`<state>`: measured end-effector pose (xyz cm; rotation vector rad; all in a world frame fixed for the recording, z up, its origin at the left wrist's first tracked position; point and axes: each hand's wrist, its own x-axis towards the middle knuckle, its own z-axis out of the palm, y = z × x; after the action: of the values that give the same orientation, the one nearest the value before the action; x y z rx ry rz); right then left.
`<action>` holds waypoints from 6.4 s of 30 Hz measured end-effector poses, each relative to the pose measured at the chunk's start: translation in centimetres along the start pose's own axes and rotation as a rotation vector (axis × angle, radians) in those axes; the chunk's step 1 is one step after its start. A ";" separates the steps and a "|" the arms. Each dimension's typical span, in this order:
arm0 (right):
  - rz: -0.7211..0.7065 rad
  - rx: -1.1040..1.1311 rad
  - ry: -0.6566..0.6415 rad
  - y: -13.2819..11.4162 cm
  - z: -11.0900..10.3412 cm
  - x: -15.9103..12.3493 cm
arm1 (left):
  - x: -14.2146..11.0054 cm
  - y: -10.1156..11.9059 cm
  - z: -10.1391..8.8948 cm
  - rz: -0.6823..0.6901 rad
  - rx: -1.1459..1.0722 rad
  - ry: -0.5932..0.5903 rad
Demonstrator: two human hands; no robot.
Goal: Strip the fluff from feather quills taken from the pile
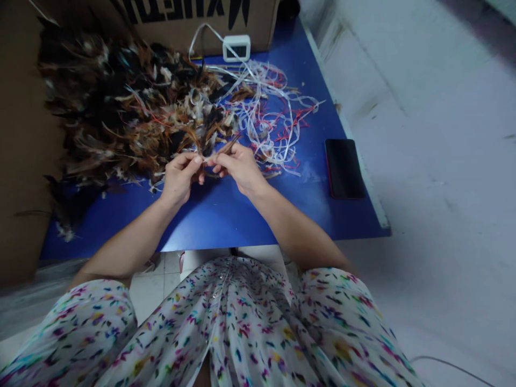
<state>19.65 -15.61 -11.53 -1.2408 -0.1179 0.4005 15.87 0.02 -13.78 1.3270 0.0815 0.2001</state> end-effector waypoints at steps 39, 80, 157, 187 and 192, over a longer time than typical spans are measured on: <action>-0.611 -0.306 -0.036 -0.4 -0.8 0.0 | -0.4 2.2 -0.4 -0.192 -0.249 -0.216; -0.602 -0.536 -0.347 -1.9 -2.3 0.1 | -0.6 1.2 -0.4 0.096 0.165 -0.393; -0.072 -1.543 -0.356 -1.7 -0.4 -1.3 | 0.5 1.6 -0.8 0.003 -0.140 -0.049; -0.345 -0.355 -0.119 -2.2 -2.4 -0.2 | 0.0 0.7 -0.3 -0.085 -0.048 0.009; -0.457 -0.471 0.000 -2.0 -1.1 -1.0 | -0.3 0.5 0.0 -0.081 -0.036 -0.004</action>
<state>19.46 -17.45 -9.90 -1.6237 -0.5079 -0.0331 15.54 0.05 -13.27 1.2853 0.1272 0.1300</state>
